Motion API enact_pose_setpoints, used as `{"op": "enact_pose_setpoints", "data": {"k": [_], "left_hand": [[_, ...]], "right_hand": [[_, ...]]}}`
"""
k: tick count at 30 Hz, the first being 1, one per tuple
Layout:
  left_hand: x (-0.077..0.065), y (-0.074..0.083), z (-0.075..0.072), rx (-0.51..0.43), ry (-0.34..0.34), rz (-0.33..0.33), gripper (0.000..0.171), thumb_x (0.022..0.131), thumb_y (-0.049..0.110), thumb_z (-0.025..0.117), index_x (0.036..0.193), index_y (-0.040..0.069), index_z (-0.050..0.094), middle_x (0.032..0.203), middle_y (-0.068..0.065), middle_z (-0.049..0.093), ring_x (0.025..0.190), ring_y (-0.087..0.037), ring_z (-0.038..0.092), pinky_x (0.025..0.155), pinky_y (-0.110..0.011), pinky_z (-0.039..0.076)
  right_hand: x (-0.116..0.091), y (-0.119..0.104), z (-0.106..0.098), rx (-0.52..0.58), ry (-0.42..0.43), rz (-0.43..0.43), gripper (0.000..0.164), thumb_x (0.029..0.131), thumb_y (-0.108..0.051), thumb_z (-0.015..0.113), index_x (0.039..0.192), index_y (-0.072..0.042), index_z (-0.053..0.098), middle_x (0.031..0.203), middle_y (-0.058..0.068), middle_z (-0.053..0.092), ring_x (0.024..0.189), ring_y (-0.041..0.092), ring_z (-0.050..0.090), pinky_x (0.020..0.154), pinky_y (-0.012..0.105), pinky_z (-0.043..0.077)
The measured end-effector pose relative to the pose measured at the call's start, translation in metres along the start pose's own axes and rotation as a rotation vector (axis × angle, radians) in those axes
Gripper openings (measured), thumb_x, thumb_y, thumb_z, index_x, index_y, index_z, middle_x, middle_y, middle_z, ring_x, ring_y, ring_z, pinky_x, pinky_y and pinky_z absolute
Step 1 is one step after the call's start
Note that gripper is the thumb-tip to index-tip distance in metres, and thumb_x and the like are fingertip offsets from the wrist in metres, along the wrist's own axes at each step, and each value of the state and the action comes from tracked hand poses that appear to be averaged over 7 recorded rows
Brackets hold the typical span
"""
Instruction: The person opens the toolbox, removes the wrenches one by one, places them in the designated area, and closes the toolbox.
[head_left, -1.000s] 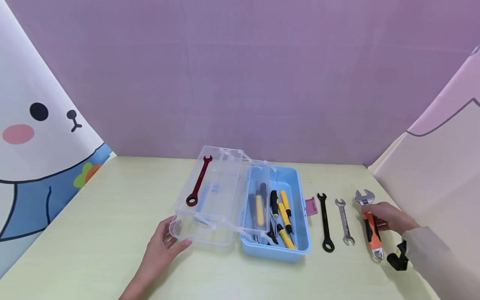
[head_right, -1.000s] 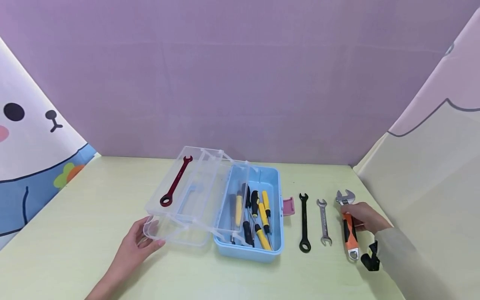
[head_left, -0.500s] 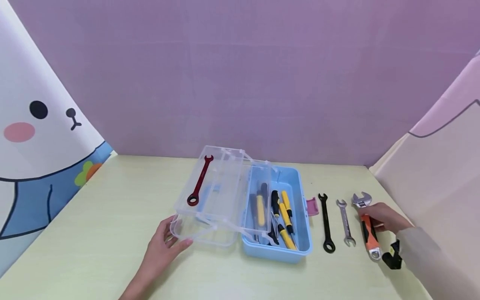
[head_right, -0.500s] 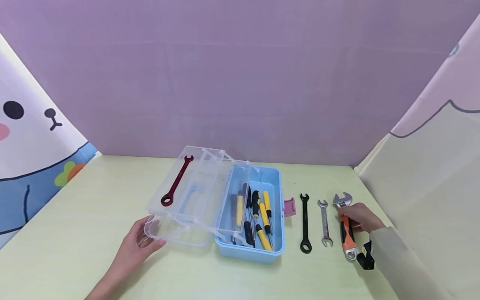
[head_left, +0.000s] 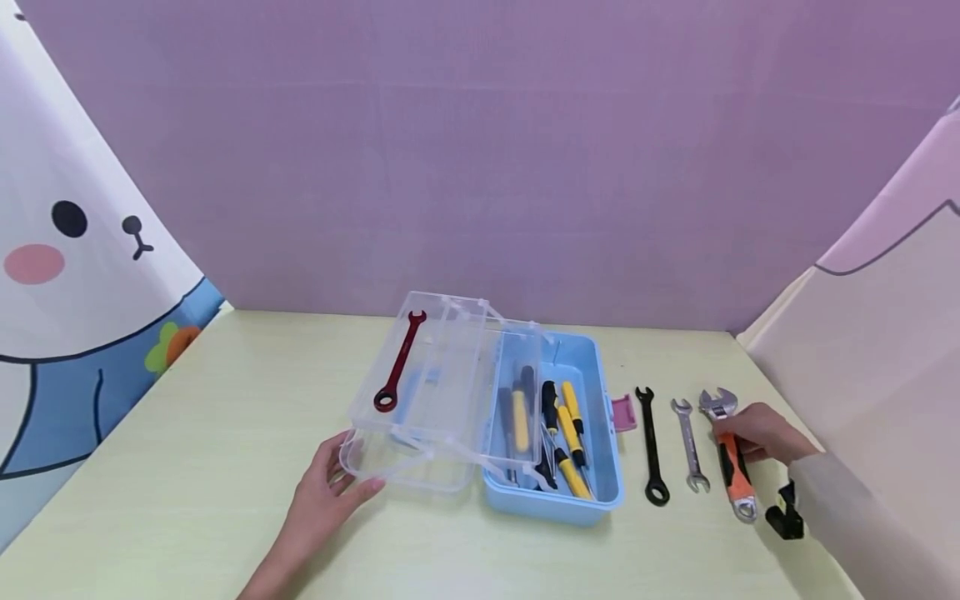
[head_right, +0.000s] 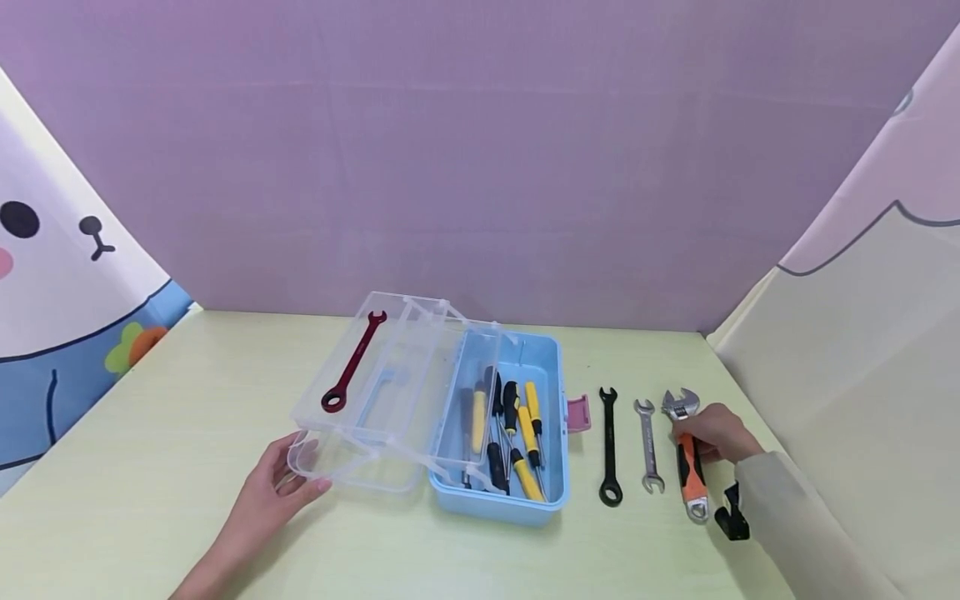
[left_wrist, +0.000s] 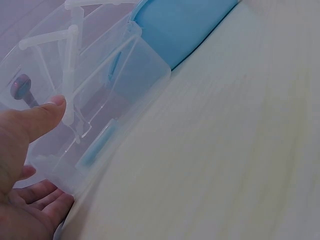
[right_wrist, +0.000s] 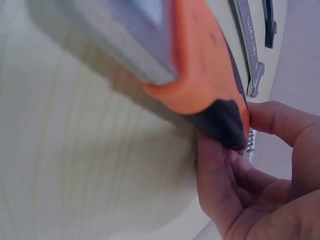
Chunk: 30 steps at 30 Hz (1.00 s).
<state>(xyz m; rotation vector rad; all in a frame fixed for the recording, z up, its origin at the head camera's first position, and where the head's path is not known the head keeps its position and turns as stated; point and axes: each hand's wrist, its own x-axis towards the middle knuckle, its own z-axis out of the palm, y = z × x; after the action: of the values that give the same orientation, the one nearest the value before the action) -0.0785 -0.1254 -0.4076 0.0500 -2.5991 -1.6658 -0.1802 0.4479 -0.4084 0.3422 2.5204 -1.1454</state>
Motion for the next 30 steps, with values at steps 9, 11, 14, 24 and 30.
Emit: {"op": "enact_pose_setpoints", "data": {"k": [9, 11, 14, 24, 30], "left_hand": [[-0.001, -0.001, -0.001, 0.003, -0.003, -0.009, 0.077, 0.082, 0.018, 0.076, 0.142, 0.001, 0.031, 0.14, -0.026, 0.044, 0.128, -0.04, 0.046, 0.105, -0.041, 0.046], [0.0, -0.001, -0.001, 0.001, -0.004, -0.007, 0.076, 0.082, 0.018, 0.076, 0.142, 0.001, 0.031, 0.14, -0.025, 0.044, 0.128, -0.04, 0.046, 0.105, -0.041, 0.046], [0.0, -0.001, 0.0, -0.002, -0.003, -0.004, 0.076, 0.082, 0.018, 0.076, 0.141, 0.001, 0.031, 0.139, -0.025, 0.045, 0.128, -0.04, 0.046, 0.105, -0.041, 0.046], [0.0, -0.001, 0.001, -0.006, 0.004, 0.026, 0.074, 0.083, 0.017, 0.075, 0.141, 0.001, 0.032, 0.137, -0.025, 0.047, 0.127, -0.041, 0.048, 0.104, -0.041, 0.046], [0.0, -0.001, 0.0, -0.004, -0.002, 0.019, 0.075, 0.083, 0.018, 0.075, 0.141, 0.001, 0.031, 0.139, -0.025, 0.046, 0.127, -0.04, 0.047, 0.105, -0.041, 0.045]], "right_hand": [[-0.003, -0.009, -0.002, -0.055, 0.061, 0.029, 0.021, 0.077, -0.018, 0.068, 0.07, -0.001, 0.056, 0.057, 0.001, 0.058, 0.051, 0.01, 0.06, 0.052, 0.027, 0.058], [-0.004, -0.01, -0.002, -0.055, 0.066, 0.032, 0.023, 0.076, -0.017, 0.068, 0.072, 0.001, 0.055, 0.057, 0.002, 0.059, 0.051, 0.011, 0.061, 0.052, 0.028, 0.059], [-0.003, -0.01, -0.003, -0.066, 0.068, 0.038, 0.024, 0.074, -0.015, 0.069, 0.074, 0.004, 0.054, 0.058, 0.004, 0.06, 0.051, 0.012, 0.062, 0.053, 0.029, 0.059], [0.006, -0.009, -0.006, -0.069, 0.042, 0.064, 0.025, 0.071, -0.009, 0.071, 0.078, 0.008, 0.054, 0.059, 0.006, 0.061, 0.052, 0.013, 0.062, 0.054, 0.031, 0.06], [0.01, -0.01, -0.007, -0.093, 0.035, 0.076, 0.022, 0.072, -0.01, 0.071, 0.075, 0.005, 0.055, 0.059, 0.004, 0.06, 0.053, 0.012, 0.061, 0.055, 0.029, 0.06]]}}
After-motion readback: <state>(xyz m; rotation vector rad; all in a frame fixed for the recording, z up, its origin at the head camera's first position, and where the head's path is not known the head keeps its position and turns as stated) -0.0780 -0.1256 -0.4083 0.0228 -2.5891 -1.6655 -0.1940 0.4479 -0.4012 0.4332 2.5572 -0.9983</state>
